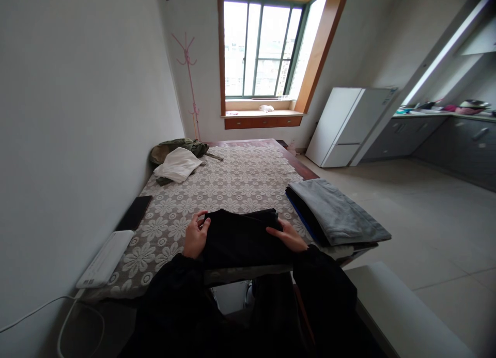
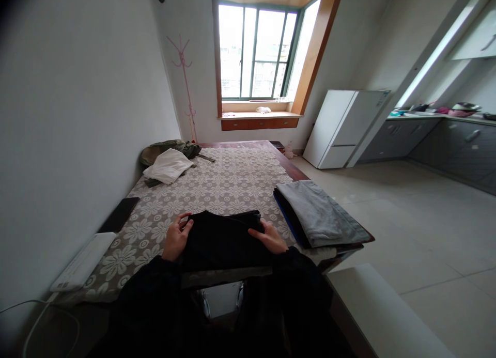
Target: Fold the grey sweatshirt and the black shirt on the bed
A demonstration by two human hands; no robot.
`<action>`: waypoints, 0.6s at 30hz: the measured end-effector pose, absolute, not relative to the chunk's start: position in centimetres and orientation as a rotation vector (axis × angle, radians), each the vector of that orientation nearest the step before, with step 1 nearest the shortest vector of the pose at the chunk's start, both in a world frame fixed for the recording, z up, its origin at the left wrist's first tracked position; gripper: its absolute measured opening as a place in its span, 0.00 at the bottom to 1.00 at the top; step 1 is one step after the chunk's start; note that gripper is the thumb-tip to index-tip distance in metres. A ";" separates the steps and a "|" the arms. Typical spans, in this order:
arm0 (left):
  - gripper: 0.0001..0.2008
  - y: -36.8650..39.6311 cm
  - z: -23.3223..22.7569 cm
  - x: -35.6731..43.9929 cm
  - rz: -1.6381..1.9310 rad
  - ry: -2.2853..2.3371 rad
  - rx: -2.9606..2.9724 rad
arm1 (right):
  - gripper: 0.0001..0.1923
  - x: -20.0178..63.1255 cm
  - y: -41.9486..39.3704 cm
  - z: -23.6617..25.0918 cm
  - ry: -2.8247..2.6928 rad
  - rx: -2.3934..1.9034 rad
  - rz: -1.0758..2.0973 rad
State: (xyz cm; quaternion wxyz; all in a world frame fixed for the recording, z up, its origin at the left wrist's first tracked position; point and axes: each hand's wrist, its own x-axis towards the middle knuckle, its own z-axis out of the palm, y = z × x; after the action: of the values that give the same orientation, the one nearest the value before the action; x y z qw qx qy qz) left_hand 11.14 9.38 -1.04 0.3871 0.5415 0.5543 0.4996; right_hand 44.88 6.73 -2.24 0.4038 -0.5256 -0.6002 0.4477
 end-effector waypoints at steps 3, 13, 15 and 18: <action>0.23 9.4 -0.9 11.2 1.280 1.402 1.418 | 0.23 44.9 6.7 -2.2 -1.522 -1.343 1.117; 0.21 9.6 -1.5 11.0 1.261 1.402 1.422 | 0.22 45.1 6.8 -2.4 -1.534 -1.360 1.140; 0.22 9.7 -1.6 11.0 1.267 1.398 1.414 | 0.22 45.1 6.8 -2.3 -1.526 -1.353 1.149; 0.22 9.7 -1.8 11.0 1.268 1.393 1.427 | 0.22 45.1 6.8 -2.3 -1.530 -1.360 1.136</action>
State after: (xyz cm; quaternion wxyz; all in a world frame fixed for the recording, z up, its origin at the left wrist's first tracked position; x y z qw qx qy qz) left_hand 11.02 9.74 -1.79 0.3794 0.5588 0.5455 0.4963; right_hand 45.11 6.83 -2.33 0.3896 -0.5351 -0.6019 0.4468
